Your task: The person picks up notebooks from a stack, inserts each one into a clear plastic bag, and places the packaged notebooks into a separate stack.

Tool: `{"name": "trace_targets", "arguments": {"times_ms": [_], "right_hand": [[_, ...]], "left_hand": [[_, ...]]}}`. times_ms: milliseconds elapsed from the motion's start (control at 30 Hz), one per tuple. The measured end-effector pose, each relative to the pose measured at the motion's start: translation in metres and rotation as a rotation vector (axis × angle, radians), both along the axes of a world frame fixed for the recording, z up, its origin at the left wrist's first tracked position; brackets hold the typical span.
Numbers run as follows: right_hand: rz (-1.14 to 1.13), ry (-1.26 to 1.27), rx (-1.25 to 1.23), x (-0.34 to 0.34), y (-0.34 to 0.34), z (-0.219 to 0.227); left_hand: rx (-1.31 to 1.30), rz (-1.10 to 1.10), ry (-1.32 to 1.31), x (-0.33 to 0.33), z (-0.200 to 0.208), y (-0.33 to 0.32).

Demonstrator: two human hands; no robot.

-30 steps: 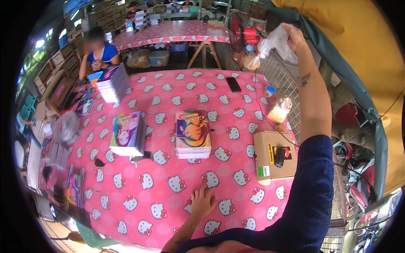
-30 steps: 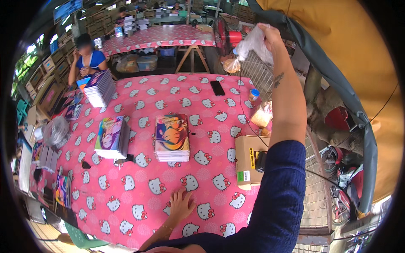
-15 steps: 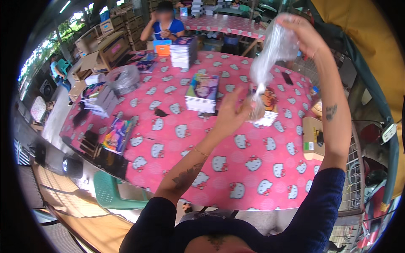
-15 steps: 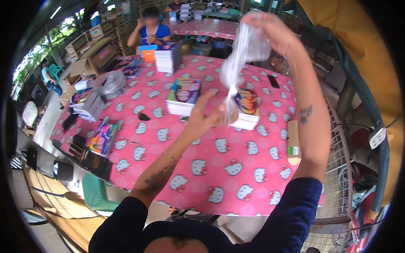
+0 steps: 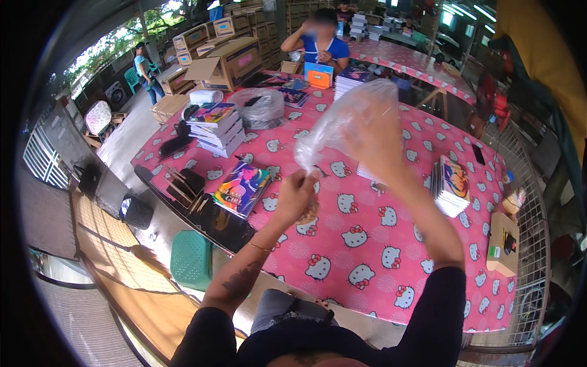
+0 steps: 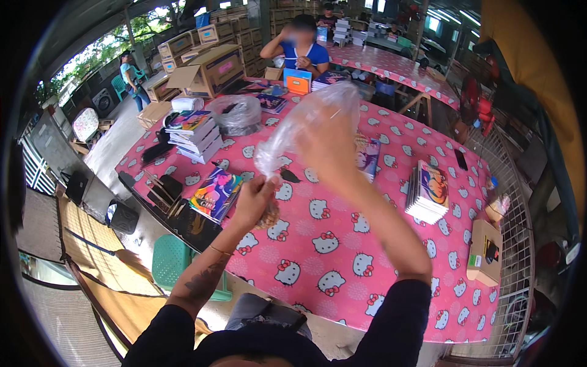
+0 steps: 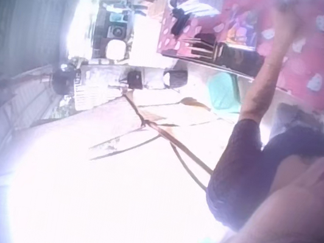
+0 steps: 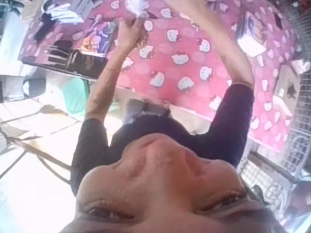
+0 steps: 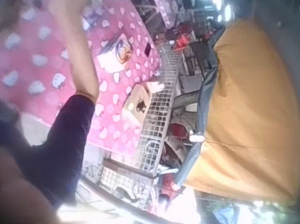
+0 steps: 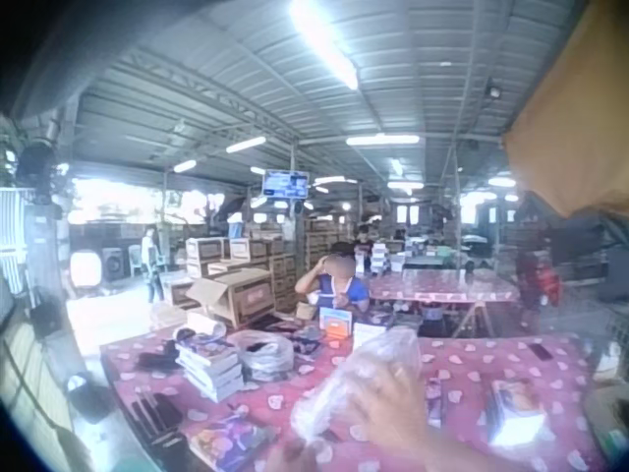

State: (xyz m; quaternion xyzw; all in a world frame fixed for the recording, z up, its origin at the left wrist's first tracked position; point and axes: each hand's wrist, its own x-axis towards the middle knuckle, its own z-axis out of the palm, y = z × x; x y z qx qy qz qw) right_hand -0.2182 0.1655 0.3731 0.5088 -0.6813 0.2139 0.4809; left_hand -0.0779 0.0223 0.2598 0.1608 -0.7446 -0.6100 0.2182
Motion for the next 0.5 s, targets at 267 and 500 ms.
{"name": "trace_targets", "arguments": {"times_ms": [267, 500], "right_hand": [[0.754, -0.791, 0.336, 0.055, -0.159, -0.086], [0.813, -1.174, 0.269, 0.075, -0.224, -0.050]], "left_hand": [[-0.101, -0.113, -0.140, 0.053, 0.017, -0.154], [0.281, -0.387, -0.039, 0.068, 0.058, -0.239]]}}
